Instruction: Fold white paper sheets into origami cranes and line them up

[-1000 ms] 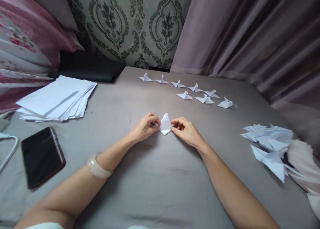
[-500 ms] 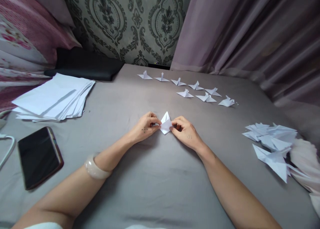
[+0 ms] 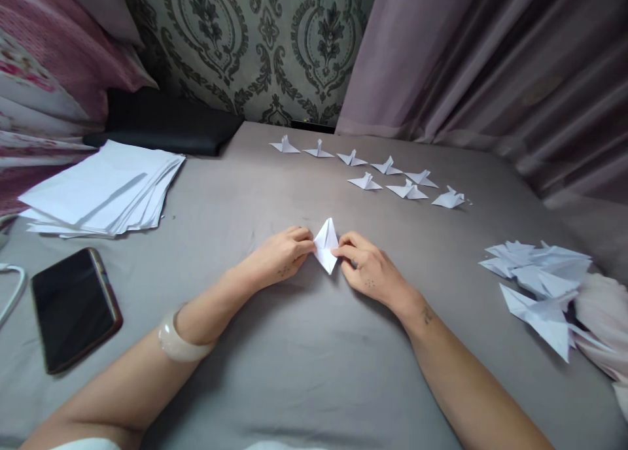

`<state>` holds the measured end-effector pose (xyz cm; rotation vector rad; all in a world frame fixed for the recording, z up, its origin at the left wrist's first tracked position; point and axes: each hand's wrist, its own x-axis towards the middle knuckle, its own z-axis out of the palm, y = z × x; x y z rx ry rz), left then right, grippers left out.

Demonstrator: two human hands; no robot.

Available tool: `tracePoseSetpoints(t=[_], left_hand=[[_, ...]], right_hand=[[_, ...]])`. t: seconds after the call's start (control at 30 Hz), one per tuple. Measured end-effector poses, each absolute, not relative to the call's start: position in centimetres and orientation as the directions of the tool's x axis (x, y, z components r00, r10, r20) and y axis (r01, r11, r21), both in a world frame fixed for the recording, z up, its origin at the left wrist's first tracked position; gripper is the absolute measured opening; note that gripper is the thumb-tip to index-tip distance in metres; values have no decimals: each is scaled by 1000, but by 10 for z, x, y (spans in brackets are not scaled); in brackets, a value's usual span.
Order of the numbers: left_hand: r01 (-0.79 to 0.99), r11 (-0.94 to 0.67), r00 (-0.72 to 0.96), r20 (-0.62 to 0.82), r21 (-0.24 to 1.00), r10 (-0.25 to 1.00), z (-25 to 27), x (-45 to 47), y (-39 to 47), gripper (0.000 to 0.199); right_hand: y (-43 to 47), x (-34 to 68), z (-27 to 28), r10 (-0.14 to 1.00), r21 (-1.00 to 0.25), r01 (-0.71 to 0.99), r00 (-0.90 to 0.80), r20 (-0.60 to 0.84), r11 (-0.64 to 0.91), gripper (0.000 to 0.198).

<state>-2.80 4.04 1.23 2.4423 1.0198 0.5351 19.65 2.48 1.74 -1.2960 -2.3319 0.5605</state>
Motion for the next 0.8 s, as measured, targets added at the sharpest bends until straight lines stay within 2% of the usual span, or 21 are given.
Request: tracePoseSetpoints(t=[0.07,0.13,0.27,0.37,0.5,0.7,0.8], left_hand=[[594,-662,678,158,457,718,17,-28,37,33],[613,-653,666,154,445,730,20,-27,34,29],[609,-525,536,181,594,825,13,-22,37,20],[574,-376,420,133,727,898,7,-20,42,11],[547,-283,362,82,788,928,8,-19,43,13],[538,-353,437,105,765,893,16,-20,39,34],[541,-347,439,94,766,894,17,-20,39,25]], right_hand=[[22,196,20,862,-503,711,-481,162,492,33],[21,194,21,875,-521,713,-453,169,470,27],[24,190,14,926,-628,690,-342,157,361,15],[29,189,8,954,-700,655,-269,137,285,7],[33,193,8,975,-773,605,-204,83,193,9],[33,197,12,934,-762,569,-334,129,309,21],[32,195,10,939,-748,586,-310,150,313,12]])
